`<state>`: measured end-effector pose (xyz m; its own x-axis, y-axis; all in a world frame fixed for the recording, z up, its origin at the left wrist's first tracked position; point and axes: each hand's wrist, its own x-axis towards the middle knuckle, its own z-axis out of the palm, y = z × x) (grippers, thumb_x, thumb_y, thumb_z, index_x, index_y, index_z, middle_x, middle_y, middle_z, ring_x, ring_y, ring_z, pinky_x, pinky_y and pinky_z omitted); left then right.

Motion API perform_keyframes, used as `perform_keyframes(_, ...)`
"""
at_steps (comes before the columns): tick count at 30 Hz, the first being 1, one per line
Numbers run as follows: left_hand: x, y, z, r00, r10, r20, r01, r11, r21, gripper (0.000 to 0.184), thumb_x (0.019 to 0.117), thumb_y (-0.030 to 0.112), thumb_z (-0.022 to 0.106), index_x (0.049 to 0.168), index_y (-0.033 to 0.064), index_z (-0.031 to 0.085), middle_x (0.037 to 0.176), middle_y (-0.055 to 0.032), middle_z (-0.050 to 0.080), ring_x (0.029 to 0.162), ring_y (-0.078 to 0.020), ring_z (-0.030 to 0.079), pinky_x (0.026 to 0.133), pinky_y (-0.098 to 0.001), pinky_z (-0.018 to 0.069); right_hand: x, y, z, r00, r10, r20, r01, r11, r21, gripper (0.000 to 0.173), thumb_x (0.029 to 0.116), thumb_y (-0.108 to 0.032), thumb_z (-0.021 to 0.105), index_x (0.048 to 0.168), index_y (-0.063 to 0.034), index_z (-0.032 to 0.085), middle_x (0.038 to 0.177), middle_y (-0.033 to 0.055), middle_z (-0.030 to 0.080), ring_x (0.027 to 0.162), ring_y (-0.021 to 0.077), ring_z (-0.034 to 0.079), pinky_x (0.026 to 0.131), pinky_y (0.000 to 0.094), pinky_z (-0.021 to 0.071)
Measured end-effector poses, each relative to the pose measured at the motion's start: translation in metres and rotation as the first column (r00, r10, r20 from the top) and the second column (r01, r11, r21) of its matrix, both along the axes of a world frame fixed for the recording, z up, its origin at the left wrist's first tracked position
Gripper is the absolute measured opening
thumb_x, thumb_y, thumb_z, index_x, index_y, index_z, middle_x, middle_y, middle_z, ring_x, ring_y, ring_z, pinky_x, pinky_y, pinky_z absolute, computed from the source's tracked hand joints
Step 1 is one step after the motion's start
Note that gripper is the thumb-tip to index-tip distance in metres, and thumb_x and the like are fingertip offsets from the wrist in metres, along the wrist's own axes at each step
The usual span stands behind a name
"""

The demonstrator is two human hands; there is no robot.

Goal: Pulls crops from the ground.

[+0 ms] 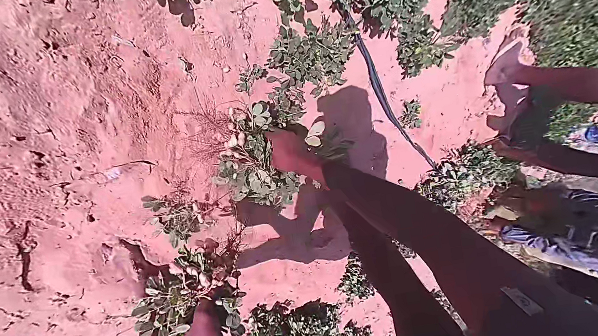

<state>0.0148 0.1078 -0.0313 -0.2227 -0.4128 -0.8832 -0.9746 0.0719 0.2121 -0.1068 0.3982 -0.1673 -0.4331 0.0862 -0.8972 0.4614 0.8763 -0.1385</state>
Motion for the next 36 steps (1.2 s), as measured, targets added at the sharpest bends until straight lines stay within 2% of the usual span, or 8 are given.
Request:
perform_keyframes(2, -0.001, 0.001, -0.004, 1.000, 0.003, -0.017, -0.003, 1.000, 0.003, 0.006, 0.0912, 0.000, 0.059, 0.097, 0.0003, 0.060, 0.069, 0.0069, 0.060, 0.058, 0.0015, 0.058, 0.057, -0.0180, 0.0530, -0.070, 0.034, -0.023, 0.988, 0.033, -0.149, 0.003, 0.973, 0.232, 0.063, 0.0821, -0.017, 0.074, 0.144, -0.0125, 0.060, 0.149, 0.0173, 0.051, 0.131, 0.0414, 0.053, 0.093, 0.0626, 0.0523)
perform_keyframes(5, -0.004, -0.002, -0.001, 0.998, -0.062, 0.006, 0.062, 0.997, -0.040, 0.003, 0.0904, 0.004, 0.060, 0.093, 0.0028, 0.062, 0.067, 0.0072, 0.058, 0.056, 0.0006, 0.055, 0.055, -0.0191, 0.0500, -0.141, 0.082, -0.053, 0.989, 0.149, 0.019, -0.146, 0.927, 0.346, 0.060, 0.0913, -0.033, 0.070, 0.135, 0.0064, 0.059, 0.160, 0.0306, 0.032, 0.149, 0.0514, 0.027, 0.107, 0.0745, 0.0360)
perform_keyframes(8, -0.012, -0.004, 0.003, 0.992, -0.119, 0.034, 0.121, 0.991, -0.057, 0.007, 0.0955, 0.007, 0.057, 0.092, 0.0046, 0.062, 0.067, 0.0090, 0.058, 0.058, 0.0018, 0.056, 0.058, -0.0185, 0.0509, -0.154, 0.097, -0.051, 0.920, 0.337, 0.201, -0.377, 0.901, 0.213, 0.052, 0.1051, -0.029, 0.055, 0.131, 0.0153, 0.056, 0.149, 0.0359, 0.044, 0.144, 0.0495, 0.038, 0.113, 0.0660, 0.0318)
perform_keyframes(15, -0.005, -0.005, -0.009, 0.992, -0.121, 0.046, 0.124, 0.989, -0.079, 0.009, 0.0926, 0.007, 0.063, 0.099, 0.0012, 0.062, 0.071, 0.0043, 0.060, 0.059, -0.0020, 0.057, 0.057, -0.0220, 0.0513, -0.106, 0.112, -0.062, 0.984, 0.170, 0.051, -0.176, 0.975, 0.136, 0.047, 0.0969, -0.025, 0.067, 0.128, 0.0095, 0.063, 0.148, 0.0320, 0.048, 0.140, 0.0479, 0.045, 0.109, 0.0663, 0.0389)
perform_keyframes(22, -0.005, 0.005, -0.009, 0.995, -0.094, 0.013, 0.095, 0.994, -0.046, 0.007, 0.0944, 0.001, 0.058, 0.100, -0.0032, 0.058, 0.071, 0.0051, 0.056, 0.059, 0.0002, 0.054, 0.059, -0.0196, 0.0501, 0.040, 0.025, 0.028, 0.813, 0.559, 0.166, -0.385, 0.728, -0.567, 0.022, 0.0967, -0.007, 0.067, 0.113, 0.0076, 0.071, 0.116, 0.0266, 0.067, 0.116, 0.0433, 0.059, 0.101, 0.0595, 0.0408)
perform_keyframes(26, 0.002, 0.010, -0.010, 0.995, -0.078, 0.055, 0.080, 0.996, -0.044, 0.002, 0.0928, 0.001, 0.060, 0.094, 0.0029, 0.059, 0.063, 0.0091, 0.054, 0.051, 0.0023, 0.050, 0.050, -0.0166, 0.0463, -0.011, 0.071, 0.014, 0.994, 0.091, 0.065, -0.088, 0.995, -0.041, 0.069, 0.0868, -0.008, 0.073, 0.149, 0.0032, 0.046, 0.137, 0.0341, 0.053, 0.116, 0.0463, 0.062, 0.097, 0.0616, 0.0498)
perform_keyframes(31, -0.007, 0.015, -0.010, 0.992, -0.121, 0.039, 0.123, 0.990, -0.071, 0.004, 0.0940, 0.003, 0.058, 0.091, 0.0045, 0.060, 0.063, 0.0101, 0.055, 0.052, 0.0022, 0.052, 0.053, -0.0174, 0.0484, -0.109, 0.173, -0.058, 0.994, -0.103, -0.046, 0.113, 0.937, 0.332, 0.118, 0.0811, -0.008, 0.078, 0.165, -0.0089, -0.004, 0.168, 0.0300, 0.004, 0.130, 0.0464, 0.054, 0.096, 0.0539, 0.0530)
perform_keyframes(36, 0.001, 0.014, -0.010, 0.982, -0.161, 0.102, 0.170, 0.981, -0.097, 0.003, 0.0946, 0.007, 0.060, 0.093, 0.0042, 0.060, 0.064, 0.0088, 0.052, 0.052, 0.0012, 0.049, 0.053, -0.0185, 0.0465, -0.091, 0.169, -0.056, 0.968, -0.249, 0.034, 0.226, 0.920, 0.321, 0.057, 0.0917, -0.017, 0.069, 0.138, 0.0110, 0.049, 0.138, 0.0298, 0.055, 0.127, 0.0409, 0.057, 0.101, 0.0587, 0.0475)
